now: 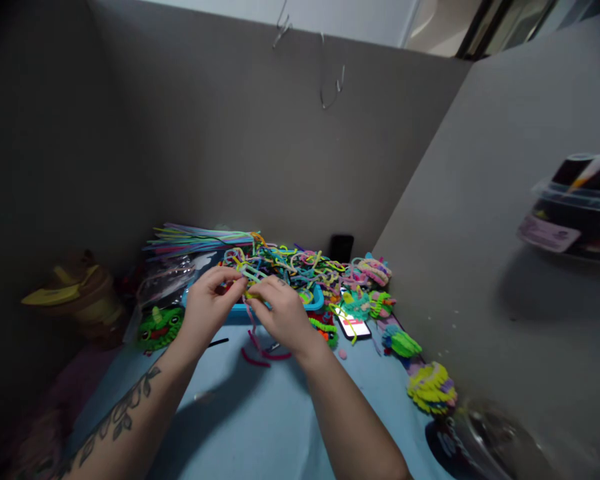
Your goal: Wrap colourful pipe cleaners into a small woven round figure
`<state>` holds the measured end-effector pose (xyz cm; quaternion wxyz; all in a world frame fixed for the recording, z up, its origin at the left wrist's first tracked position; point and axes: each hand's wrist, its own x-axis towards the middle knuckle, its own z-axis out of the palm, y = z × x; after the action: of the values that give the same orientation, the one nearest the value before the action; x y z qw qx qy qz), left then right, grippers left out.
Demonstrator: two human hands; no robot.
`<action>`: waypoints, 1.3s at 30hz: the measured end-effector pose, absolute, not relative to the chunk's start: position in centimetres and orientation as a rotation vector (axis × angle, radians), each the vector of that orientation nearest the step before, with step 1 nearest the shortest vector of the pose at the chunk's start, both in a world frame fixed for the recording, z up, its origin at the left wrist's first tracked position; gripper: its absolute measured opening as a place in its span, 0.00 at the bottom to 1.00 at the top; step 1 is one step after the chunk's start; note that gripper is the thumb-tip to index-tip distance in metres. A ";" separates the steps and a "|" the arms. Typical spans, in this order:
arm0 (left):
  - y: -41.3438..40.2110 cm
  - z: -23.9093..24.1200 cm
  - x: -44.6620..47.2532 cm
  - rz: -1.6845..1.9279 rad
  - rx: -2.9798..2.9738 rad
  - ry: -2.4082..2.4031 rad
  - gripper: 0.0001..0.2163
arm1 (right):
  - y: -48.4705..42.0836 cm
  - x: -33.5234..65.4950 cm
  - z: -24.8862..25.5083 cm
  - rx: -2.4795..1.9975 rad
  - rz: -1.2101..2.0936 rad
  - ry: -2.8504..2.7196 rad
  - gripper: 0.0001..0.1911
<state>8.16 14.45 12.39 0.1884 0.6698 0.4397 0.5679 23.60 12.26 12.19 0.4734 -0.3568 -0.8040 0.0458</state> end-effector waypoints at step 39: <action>15.3 12.5 7.9 1.425 1.428 0.993 0.16 | 12.7 23.6 11.8 -0.857 0.124 -1.977 0.03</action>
<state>7.94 15.26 12.52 0.4319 0.5730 0.3982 0.5714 23.64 12.67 11.77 0.4720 -0.3501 -0.8076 0.0505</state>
